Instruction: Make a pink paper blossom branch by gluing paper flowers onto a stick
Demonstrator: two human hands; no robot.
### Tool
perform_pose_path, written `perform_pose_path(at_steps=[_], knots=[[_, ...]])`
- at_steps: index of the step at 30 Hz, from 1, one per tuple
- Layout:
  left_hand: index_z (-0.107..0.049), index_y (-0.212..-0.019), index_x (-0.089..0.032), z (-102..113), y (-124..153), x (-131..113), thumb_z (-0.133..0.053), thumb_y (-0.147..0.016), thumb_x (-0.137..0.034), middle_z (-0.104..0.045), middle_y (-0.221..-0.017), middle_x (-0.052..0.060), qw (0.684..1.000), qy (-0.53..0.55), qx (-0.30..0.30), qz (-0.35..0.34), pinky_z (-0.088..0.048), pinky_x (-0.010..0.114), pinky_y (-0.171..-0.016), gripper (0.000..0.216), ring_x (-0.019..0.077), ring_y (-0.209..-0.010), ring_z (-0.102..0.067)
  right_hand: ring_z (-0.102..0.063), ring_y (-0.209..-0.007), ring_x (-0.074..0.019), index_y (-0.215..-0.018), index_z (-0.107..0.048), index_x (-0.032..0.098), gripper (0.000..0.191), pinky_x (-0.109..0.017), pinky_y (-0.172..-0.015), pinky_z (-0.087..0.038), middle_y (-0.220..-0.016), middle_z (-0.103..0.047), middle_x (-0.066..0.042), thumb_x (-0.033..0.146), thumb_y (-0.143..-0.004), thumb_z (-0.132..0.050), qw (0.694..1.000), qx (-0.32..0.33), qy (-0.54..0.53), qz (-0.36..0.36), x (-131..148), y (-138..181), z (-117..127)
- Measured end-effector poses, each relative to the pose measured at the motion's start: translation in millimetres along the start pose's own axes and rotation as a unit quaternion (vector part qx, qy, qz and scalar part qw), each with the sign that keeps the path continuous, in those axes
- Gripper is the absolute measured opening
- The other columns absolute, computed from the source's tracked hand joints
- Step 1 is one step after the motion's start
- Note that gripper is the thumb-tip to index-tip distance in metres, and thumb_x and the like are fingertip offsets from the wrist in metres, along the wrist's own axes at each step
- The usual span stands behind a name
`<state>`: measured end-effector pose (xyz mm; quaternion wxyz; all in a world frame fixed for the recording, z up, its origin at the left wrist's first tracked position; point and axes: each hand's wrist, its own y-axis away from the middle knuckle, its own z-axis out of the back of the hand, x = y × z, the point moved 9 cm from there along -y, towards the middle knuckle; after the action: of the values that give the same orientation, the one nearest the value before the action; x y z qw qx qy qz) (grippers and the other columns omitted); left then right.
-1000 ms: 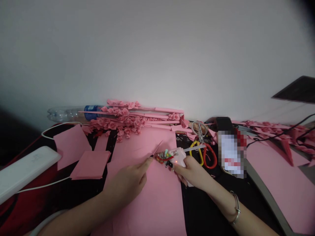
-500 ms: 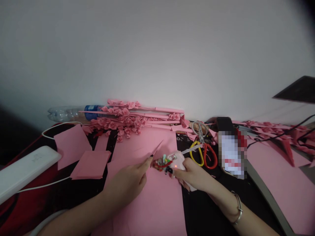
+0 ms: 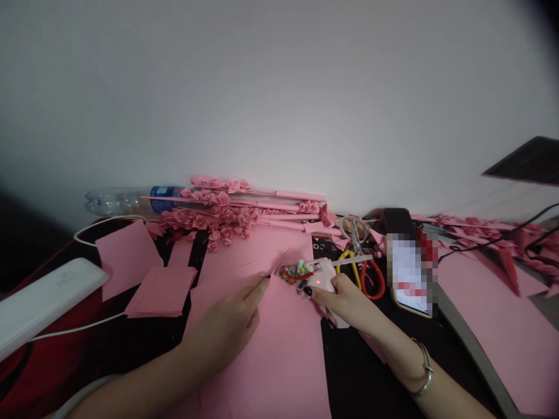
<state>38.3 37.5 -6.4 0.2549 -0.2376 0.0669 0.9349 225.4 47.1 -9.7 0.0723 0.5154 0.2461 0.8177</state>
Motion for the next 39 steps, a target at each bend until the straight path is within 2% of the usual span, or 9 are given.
perform_pose_path(at_steps=[3,6,9,14,19,25,31,39], knots=[[-0.043,-0.145,-0.019,0,-1,2,-0.038,-0.085,-0.009,-0.06,-0.139,0.01,1.0,-0.014,-0.006,0.014,-0.054,0.034,-0.09,0.061,0.0235,-0.109,-0.067,-0.041,-0.032,-0.0072,-0.052,-0.048,0.02,0.03,-0.018,-0.034,-0.029,-0.038,-0.048,0.004,0.028,-0.08,-0.056,1.0,0.004,0.01,0.006,-1,-1,-1],[-0.046,-0.142,-0.022,0,-1,6,-0.039,-0.09,-0.014,-0.073,-0.111,0.01,0.996,-0.061,0.022,0.067,-0.054,0.033,-0.072,0.053,0.0246,-0.086,-0.072,-0.042,-0.032,-0.0076,-0.054,-0.051,0.019,0.027,-0.018,-0.034,-0.03,-0.039,-0.049,0.004,0.029,-0.078,-0.058,1.0,0.006,0.015,0.013,-3,-3,-1],[-0.047,-0.139,-0.021,2,0,7,-0.04,-0.093,-0.017,-0.074,-0.095,0.009,0.988,-0.117,0.048,0.094,-0.05,0.032,-0.063,0.047,0.0261,-0.078,-0.072,-0.043,-0.033,-0.0075,-0.055,-0.052,0.019,0.025,-0.018,-0.034,-0.03,-0.04,-0.05,0.004,0.029,-0.078,-0.057,1.0,0.01,0.016,0.023,-2,-3,-1],[-0.05,-0.134,-0.022,5,0,2,-0.04,-0.094,-0.015,-0.073,-0.097,0.008,0.984,-0.151,0.063,0.076,-0.043,0.029,-0.058,0.042,0.0244,-0.074,-0.071,-0.043,-0.032,-0.0074,-0.055,-0.051,0.019,0.026,-0.018,-0.033,-0.03,-0.039,-0.05,0.004,0.028,-0.078,-0.056,0.999,0.013,0.017,0.028,-1,-2,-2],[-0.054,-0.125,-0.024,7,-1,0,-0.04,-0.092,-0.014,-0.069,-0.101,0.005,0.985,-0.152,0.044,0.063,-0.033,0.028,-0.051,0.037,0.0192,-0.063,-0.065,-0.043,-0.032,-0.0078,-0.057,-0.054,0.018,0.024,-0.018,-0.033,-0.031,-0.039,-0.05,0.004,0.029,-0.079,-0.056,0.999,0.014,0.026,0.022,-3,-3,-2],[-0.057,-0.098,-0.021,3,-4,3,-0.039,-0.091,-0.014,-0.066,-0.084,0.004,0.99,-0.106,0.058,0.075,-0.032,0.029,-0.056,0.021,0.0194,-0.066,-0.062,-0.042,-0.032,-0.0071,-0.052,-0.052,0.018,0.03,-0.018,-0.034,-0.031,-0.038,-0.049,0.004,0.029,-0.079,-0.058,0.998,0.022,0.043,0.029,0,-2,-4],[-0.053,-0.099,-0.021,3,-5,7,-0.037,-0.089,-0.012,-0.064,-0.085,0.004,0.995,-0.06,0.032,0.071,-0.035,0.029,-0.061,0.021,0.0201,-0.071,-0.06,-0.044,-0.032,-0.0077,-0.051,-0.053,0.018,0.034,-0.018,-0.035,-0.032,-0.038,-0.05,0.003,0.031,-0.082,-0.056,0.998,0.019,0.052,0.034,-3,-3,-3],[-0.053,-0.098,-0.021,6,-6,7,-0.035,-0.088,-0.012,-0.061,-0.077,0.002,0.998,-0.036,-0.004,0.055,-0.033,0.028,-0.06,0.022,0.018,-0.065,-0.057,-0.047,-0.034,-0.0082,-0.056,-0.056,0.017,0.032,-0.018,-0.036,-0.033,-0.04,-0.051,0.003,0.029,-0.086,-0.053,0.997,0.018,0.062,0.038,-11,-2,-8]])
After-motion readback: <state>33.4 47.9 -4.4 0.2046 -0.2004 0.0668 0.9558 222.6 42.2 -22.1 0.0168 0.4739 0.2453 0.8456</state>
